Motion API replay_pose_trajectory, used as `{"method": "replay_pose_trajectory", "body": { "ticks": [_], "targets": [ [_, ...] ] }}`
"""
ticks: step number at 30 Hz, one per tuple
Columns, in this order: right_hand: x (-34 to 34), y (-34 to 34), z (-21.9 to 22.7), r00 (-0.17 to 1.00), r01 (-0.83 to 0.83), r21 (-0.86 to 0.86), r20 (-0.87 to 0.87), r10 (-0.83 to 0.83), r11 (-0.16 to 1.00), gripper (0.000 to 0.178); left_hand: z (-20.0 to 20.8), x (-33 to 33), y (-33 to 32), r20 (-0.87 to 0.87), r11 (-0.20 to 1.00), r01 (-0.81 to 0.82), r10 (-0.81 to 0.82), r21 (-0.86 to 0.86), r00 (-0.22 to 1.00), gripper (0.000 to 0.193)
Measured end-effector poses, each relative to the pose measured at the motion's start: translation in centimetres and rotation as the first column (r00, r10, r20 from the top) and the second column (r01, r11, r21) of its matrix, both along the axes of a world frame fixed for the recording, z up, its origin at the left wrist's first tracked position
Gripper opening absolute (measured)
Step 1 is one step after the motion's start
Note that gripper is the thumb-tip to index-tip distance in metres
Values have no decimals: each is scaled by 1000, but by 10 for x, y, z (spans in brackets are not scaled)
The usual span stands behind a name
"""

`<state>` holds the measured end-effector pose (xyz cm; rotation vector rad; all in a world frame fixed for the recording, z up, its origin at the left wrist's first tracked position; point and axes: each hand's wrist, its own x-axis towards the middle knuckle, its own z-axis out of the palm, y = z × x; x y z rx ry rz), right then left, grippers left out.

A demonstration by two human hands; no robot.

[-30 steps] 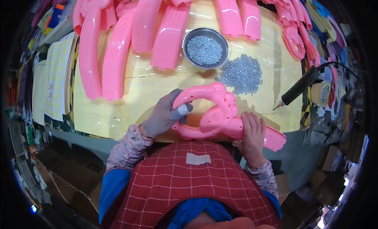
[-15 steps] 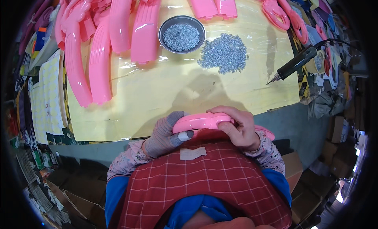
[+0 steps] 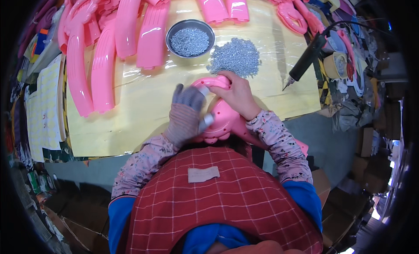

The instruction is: The person uses a handheld power tool to drive small metal fasteners into pre-drilled holes on pink plastic components. They repeatedly pick up fasteners and insert them into the holes while holding the plastic piece steady on a workbench.

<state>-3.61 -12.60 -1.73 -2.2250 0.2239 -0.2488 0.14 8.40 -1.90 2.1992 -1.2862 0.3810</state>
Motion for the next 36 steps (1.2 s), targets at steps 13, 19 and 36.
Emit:
{"method": "replay_pose_trajectory", "body": {
  "ticks": [13, 19, 36],
  "targets": [
    [-9, -82, 32, 980, 196, 190, -73, -186, 962, 22, -21, -27, 6, -47, 876, 334, -339, 347, 940, 72],
    [3, -155, 9, 904, 334, 15, -289, -316, 942, 16, -28, -23, -5, 26, 890, 331, -357, 312, 934, 52],
    [14, -147, 17, 972, -101, -490, -233, -18, 866, 15, -27, -21, -8, 25, 907, 331, -349, 260, 937, 56]
  ]
}}
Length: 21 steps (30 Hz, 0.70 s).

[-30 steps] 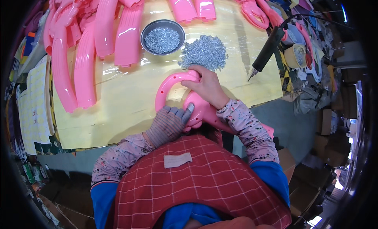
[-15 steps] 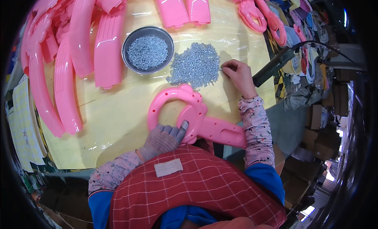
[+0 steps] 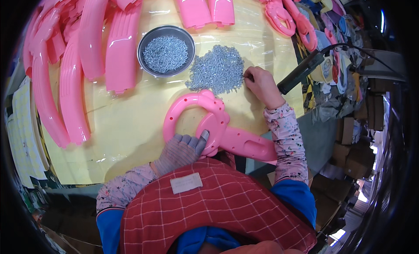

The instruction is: The person uses a handheld power tool to drive small metal fasteners into pre-drilled holes on pink plastic components. They repeatedly pick up fasteners and insert them into the holes while holding the plastic piece steady on a workbench.

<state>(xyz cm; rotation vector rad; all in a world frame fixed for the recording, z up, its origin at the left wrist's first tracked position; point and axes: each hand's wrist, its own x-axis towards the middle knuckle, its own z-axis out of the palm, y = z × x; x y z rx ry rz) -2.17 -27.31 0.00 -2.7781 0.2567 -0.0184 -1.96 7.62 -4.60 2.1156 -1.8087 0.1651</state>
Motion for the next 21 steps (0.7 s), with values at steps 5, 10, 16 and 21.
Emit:
{"method": "replay_pose_trajectory", "body": {
  "ticks": [5, 10, 16, 21],
  "targets": [
    [-6, -1, -2, 1000, -14, 30, 21, 13, 999, 13, -1, -2, 1, -35, 1000, -6, 7, 26, 999, 68],
    [-19, 59, 22, 986, -86, 288, 161, 41, 954, 13, 0, -3, 1, -27, 998, -32, 33, 48, 999, 73],
    [-16, 92, 24, 910, -372, -73, 170, 379, 925, 17, 1, -6, 2, -68, 999, -49, 50, 9, 996, 75],
    [-18, 96, 30, 916, -393, 89, 127, 381, 915, 16, 0, -5, 2, -67, 998, -53, 52, -17, 996, 75]
  ]
}}
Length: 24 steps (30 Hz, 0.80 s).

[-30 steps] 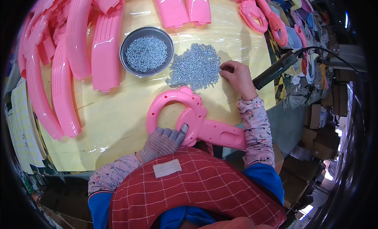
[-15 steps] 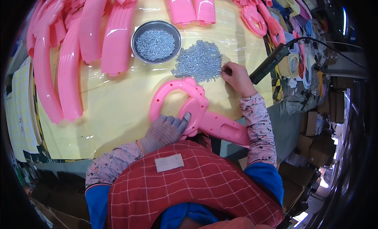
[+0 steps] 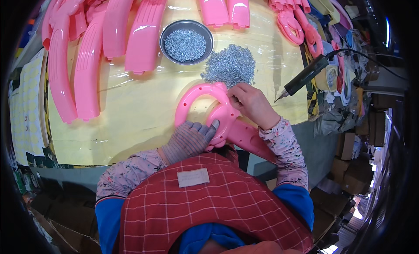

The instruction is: The person uses a handheld power tool to drive small metal fasteners into pre-drilled holes on pink plastic components. They repeatedly pick up fasteners and insert them into the holes while holding the plastic piece steady on a workbench.

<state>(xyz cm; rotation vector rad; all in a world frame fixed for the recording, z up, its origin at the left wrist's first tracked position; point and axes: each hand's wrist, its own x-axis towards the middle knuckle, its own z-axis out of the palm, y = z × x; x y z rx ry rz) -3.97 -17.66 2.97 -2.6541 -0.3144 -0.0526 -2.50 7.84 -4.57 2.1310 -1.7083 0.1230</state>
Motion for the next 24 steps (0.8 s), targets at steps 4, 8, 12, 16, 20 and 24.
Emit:
{"method": "replay_pose_trajectory", "body": {
  "ticks": [4, 8, 12, 16, 20, 24],
  "targets": [
    [2, -12, -7, 983, 97, 246, -174, -55, 964, 16, 2, 0, -1, -19, 1000, 3, -3, 20, 1000, 74],
    [9, -17, -5, 962, 122, 323, -271, -32, 939, 16, -1, 0, -1, -17, 1000, 9, -9, 13, 1000, 74],
    [11, -18, -8, 955, 143, 319, -292, -46, 937, 16, -1, 1, 0, -16, 1000, 7, -7, 23, 1000, 74],
    [3, -19, -16, 914, 299, 441, -386, -121, 846, 14, 4, 1, 0, -27, 1000, 3, -2, 23, 1000, 73],
    [8, -13, -3, 977, 105, 236, -205, -56, 966, 13, 3, 1, 0, -32, 999, 10, -8, 42, 999, 72],
    [10, -15, -5, 975, 60, 164, -220, -23, 985, 13, 2, 0, -1, -29, 1000, 5, -4, 31, 1000, 73]
  ]
}}
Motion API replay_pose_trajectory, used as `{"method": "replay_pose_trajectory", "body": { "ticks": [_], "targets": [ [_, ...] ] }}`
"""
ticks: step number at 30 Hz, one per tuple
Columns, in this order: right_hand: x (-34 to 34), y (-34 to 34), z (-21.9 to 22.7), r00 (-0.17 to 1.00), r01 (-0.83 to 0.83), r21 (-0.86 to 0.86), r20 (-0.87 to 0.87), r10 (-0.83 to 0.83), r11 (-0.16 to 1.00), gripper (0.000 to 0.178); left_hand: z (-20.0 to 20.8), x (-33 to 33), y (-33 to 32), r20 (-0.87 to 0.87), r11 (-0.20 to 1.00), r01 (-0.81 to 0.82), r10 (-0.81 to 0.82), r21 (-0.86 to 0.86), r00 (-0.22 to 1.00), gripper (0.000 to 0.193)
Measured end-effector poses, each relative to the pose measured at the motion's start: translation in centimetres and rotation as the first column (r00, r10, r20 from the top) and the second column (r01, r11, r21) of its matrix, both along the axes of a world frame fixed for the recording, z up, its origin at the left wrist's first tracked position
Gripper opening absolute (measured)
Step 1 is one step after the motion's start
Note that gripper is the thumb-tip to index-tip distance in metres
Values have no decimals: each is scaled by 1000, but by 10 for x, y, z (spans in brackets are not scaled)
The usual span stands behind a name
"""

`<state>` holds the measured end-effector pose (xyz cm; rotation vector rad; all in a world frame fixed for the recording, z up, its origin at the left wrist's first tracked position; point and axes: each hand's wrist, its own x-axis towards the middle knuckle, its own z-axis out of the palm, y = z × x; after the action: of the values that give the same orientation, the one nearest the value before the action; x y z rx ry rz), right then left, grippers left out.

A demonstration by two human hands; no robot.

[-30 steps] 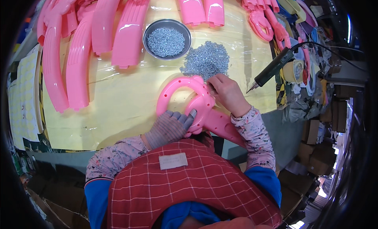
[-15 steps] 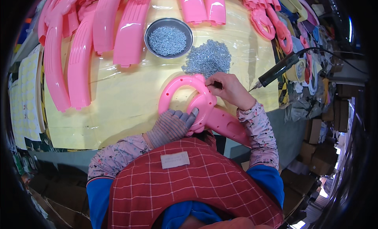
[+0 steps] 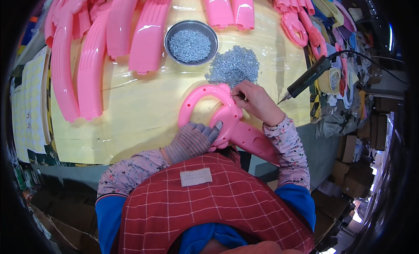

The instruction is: The person uses a handheld power tool to drive small metal fasteners into pre-drilled holes on pink plastic components. They repeatedly pick up fasteners and insert them into the holes while holding the plastic piece steady on a workbench.

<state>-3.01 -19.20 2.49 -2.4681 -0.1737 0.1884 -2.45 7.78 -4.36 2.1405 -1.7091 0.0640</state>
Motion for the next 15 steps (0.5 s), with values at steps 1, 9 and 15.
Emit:
{"method": "replay_pose_trajectory", "body": {
  "ticks": [1, 9, 15],
  "targets": [
    [2, 0, 1, 1000, -18, -22, 3, 19, 1000, 13, 0, 0, 0, 1, 1000, -3, 3, -2, 1000, 73],
    [-6, 5, -3, 990, 141, 140, -12, -140, 980, 12, -1, 0, -1, 11, 1000, 8, -8, -15, 1000, 72],
    [-5, 2, -4, 990, 133, 96, 42, -138, 986, 10, -2, 1, 0, 34, 1000, 8, -8, -5, 999, 72]
  ]
}}
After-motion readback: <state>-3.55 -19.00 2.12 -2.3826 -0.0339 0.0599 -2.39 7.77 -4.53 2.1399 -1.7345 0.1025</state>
